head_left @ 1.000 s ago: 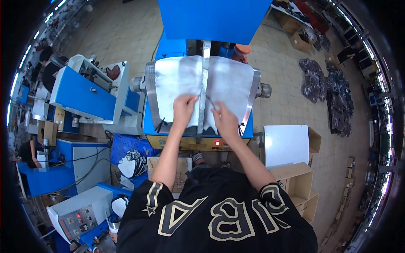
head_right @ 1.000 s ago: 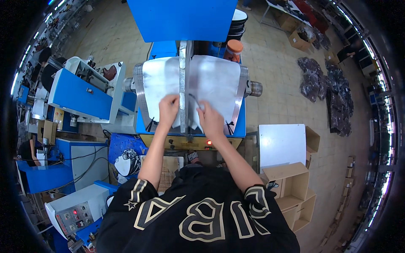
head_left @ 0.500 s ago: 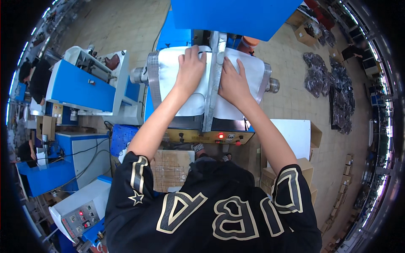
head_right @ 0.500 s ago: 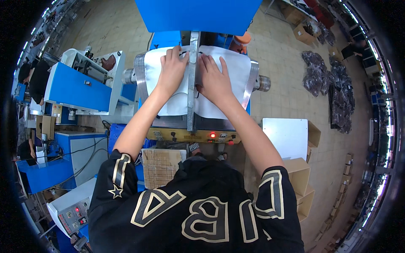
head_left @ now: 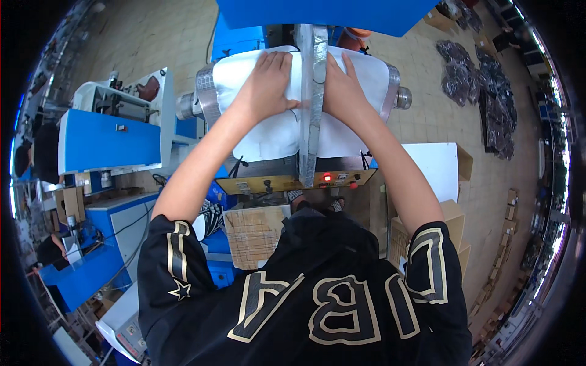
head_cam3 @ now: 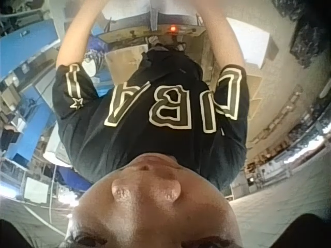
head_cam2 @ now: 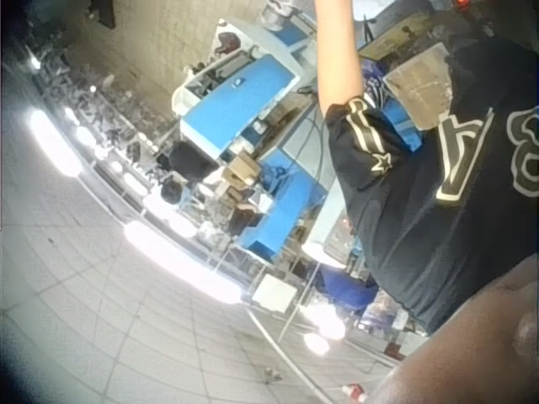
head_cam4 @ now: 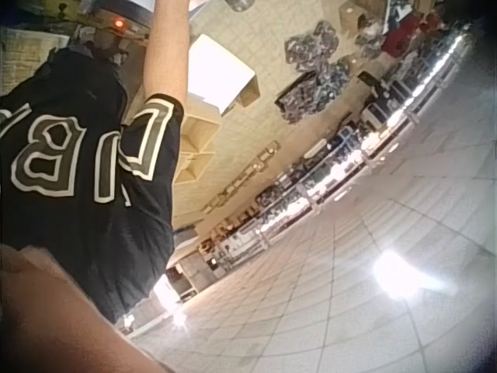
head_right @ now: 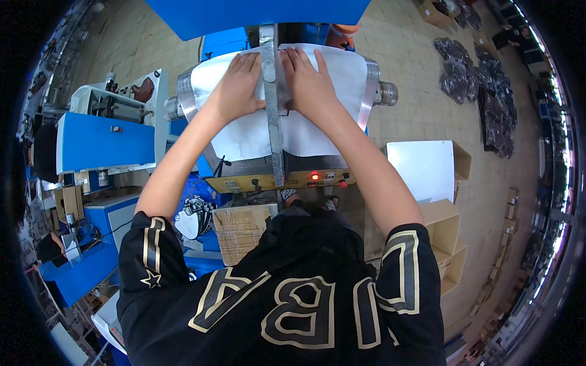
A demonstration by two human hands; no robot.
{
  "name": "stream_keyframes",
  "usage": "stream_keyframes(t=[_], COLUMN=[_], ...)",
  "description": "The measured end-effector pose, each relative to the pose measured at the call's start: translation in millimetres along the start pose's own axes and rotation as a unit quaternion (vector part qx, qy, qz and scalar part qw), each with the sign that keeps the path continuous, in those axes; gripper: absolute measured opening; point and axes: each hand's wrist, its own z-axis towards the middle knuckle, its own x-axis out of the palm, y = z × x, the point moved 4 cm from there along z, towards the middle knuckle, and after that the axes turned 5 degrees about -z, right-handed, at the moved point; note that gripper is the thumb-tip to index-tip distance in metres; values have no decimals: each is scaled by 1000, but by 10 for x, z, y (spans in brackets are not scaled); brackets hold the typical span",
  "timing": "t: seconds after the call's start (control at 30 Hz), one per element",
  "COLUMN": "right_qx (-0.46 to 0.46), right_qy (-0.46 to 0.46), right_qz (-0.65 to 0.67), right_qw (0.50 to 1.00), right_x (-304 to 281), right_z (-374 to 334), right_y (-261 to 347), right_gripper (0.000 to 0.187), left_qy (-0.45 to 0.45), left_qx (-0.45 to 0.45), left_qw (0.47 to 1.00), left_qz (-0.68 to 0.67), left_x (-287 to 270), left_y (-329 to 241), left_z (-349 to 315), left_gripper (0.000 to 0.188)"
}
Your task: Operating a heat press machine to shape shoe upper components.
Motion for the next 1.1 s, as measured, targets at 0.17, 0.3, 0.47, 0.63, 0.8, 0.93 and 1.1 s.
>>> stream_keyframes(t=[0.17, 0.3, 0.47, 0.63, 0.8, 0.93, 1.1], right_qx=[-29, -31, -40, -56, -54, -45, -5], right_qy=[5, 107, 183, 222, 242, 293, 298], right_qz=[9, -31, -42, 36, 120, 188, 203], right_qw=[1000, 993, 981, 973, 961, 936, 933], right_x=[67, 50, 68, 139, 335, 280, 98], right_z=[157, 304, 377, 480, 592, 636, 601], right_y=[-74, -148, -247, -317, -482, -468, -434], right_gripper=[111, 118, 121, 118, 108, 102, 90], left_qy=[41, 87, 115, 169, 227, 262, 263], left_qx=[22, 19, 32, 36, 17, -22, -8], left_qw=[999, 996, 992, 983, 969, 958, 956], left_qz=[9, -5, -43, -55, -99, -114, -126], left_x=[36, 115, 228, 324, 350, 287, 253], left_y=[170, 253, 375, 498, 510, 541, 549], left_z=[113, 200, 268, 326, 448, 466, 489], left_gripper=[93, 92, 91, 92, 93, 95, 95])
